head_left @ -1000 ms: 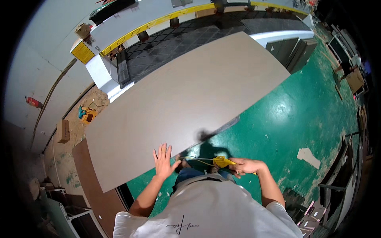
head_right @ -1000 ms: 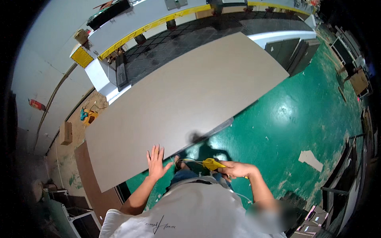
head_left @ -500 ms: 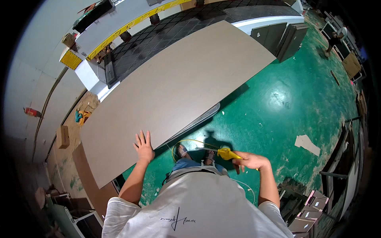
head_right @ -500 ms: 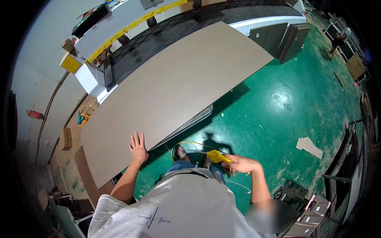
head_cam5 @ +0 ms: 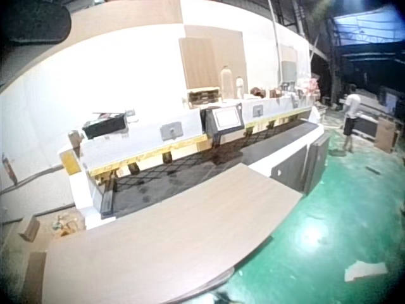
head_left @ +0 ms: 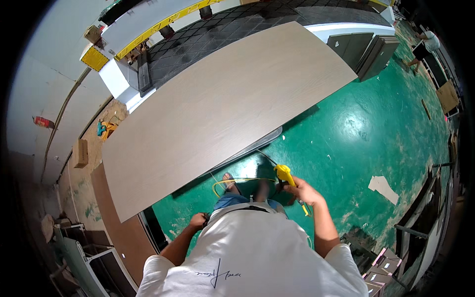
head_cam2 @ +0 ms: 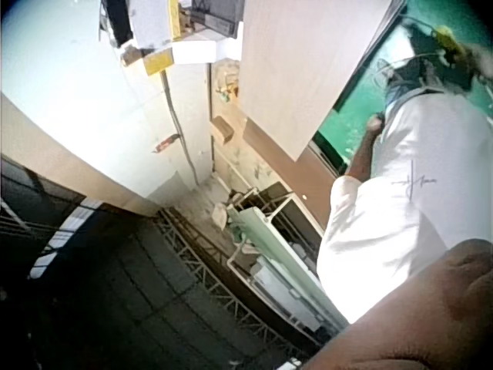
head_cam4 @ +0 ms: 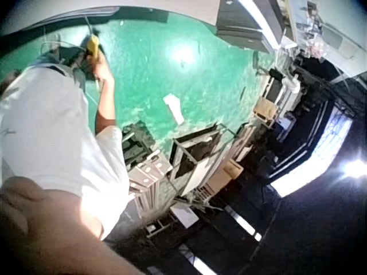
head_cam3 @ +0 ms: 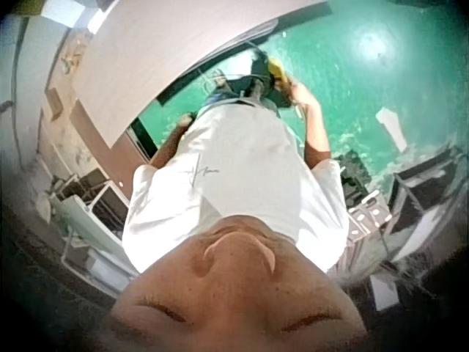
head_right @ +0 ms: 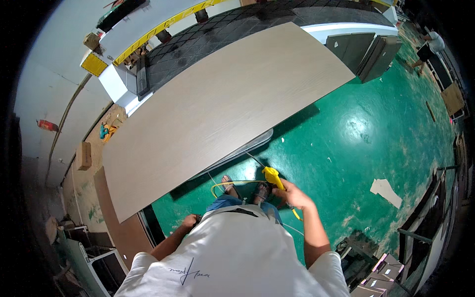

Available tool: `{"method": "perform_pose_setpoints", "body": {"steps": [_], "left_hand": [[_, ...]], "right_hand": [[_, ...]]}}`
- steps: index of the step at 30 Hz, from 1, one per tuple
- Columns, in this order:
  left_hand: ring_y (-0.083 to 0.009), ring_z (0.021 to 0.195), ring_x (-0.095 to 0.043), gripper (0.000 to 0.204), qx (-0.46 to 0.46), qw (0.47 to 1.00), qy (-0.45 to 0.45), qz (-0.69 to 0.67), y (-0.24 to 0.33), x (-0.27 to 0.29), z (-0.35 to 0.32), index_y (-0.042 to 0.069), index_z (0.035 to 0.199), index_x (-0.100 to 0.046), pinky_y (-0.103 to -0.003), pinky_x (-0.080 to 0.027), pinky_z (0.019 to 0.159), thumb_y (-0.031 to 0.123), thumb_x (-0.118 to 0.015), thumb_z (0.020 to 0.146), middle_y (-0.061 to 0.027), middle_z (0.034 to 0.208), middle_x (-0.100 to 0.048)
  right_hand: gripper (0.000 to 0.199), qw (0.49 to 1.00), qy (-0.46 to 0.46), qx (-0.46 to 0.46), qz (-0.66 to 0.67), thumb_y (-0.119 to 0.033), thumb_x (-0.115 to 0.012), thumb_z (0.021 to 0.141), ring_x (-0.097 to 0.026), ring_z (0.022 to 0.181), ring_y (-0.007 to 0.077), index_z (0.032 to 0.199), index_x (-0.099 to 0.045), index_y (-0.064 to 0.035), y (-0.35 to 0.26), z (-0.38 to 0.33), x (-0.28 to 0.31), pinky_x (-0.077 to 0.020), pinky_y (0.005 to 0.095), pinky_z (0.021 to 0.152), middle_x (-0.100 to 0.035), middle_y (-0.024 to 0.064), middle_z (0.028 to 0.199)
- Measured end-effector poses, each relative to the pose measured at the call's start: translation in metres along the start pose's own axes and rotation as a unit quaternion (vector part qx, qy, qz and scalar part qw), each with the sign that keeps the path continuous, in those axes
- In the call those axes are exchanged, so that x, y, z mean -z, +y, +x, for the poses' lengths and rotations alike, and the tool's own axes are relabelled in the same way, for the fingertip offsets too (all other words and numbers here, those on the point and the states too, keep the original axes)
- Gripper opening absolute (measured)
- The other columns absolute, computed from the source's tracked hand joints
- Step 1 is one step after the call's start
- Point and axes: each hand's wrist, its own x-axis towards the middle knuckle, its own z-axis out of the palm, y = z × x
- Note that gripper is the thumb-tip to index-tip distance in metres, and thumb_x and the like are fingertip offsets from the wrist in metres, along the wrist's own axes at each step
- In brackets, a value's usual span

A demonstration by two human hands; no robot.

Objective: The person uses a yellow air blower to clean dust and debris from the surface and edges of a large rectangular wood panel. They move the panel to a workbench, blow along the edges, and then flip it over to clean the other side. The person also uses a small metal tool to scrape or clean the edges of the panel.

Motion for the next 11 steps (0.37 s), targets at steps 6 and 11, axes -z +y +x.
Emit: {"method": "perform_pose_setpoints", "body": {"steps": [6, 11], "left_hand": [[-0.0041, 0.065, -0.053, 0.018, -0.001, 0.824, 0.006, -0.566, 0.103, 0.025, 0.029, 0.007, 0.104, -0.078, -0.022, -0.041, 0.058, 0.013, -0.061, 0.100, 0.0053, 0.078, -0.064], [-0.0158, 0.128, -0.055, 0.079, -0.284, 0.751, -0.193, -0.564, 0.061, 0.017, 0.054, 0.016, 0.154, -0.047, -0.025, -0.039, 0.110, 0.059, -0.069, 0.091, -0.0057, 0.140, -0.058]], "right_hand": [[0.039, 0.993, 0.002, 0.001, -0.119, -0.020, -0.063, 0.100, -0.063, 0.101, 0.0162, 0.137, -0.057, -0.0093, -0.036, 0.033, -0.006, -0.0615, 0.0324, 0.066, -0.066, 0.0046, 0.121], [0.039, 0.976, -0.036, 0.038, -0.210, -0.029, -0.067, 0.099, -0.064, 0.092, 0.0140, 0.130, -0.061, -0.0067, -0.120, 0.111, -0.076, -0.0577, 0.0305, 0.069, -0.068, 0.0033, 0.107]]}}
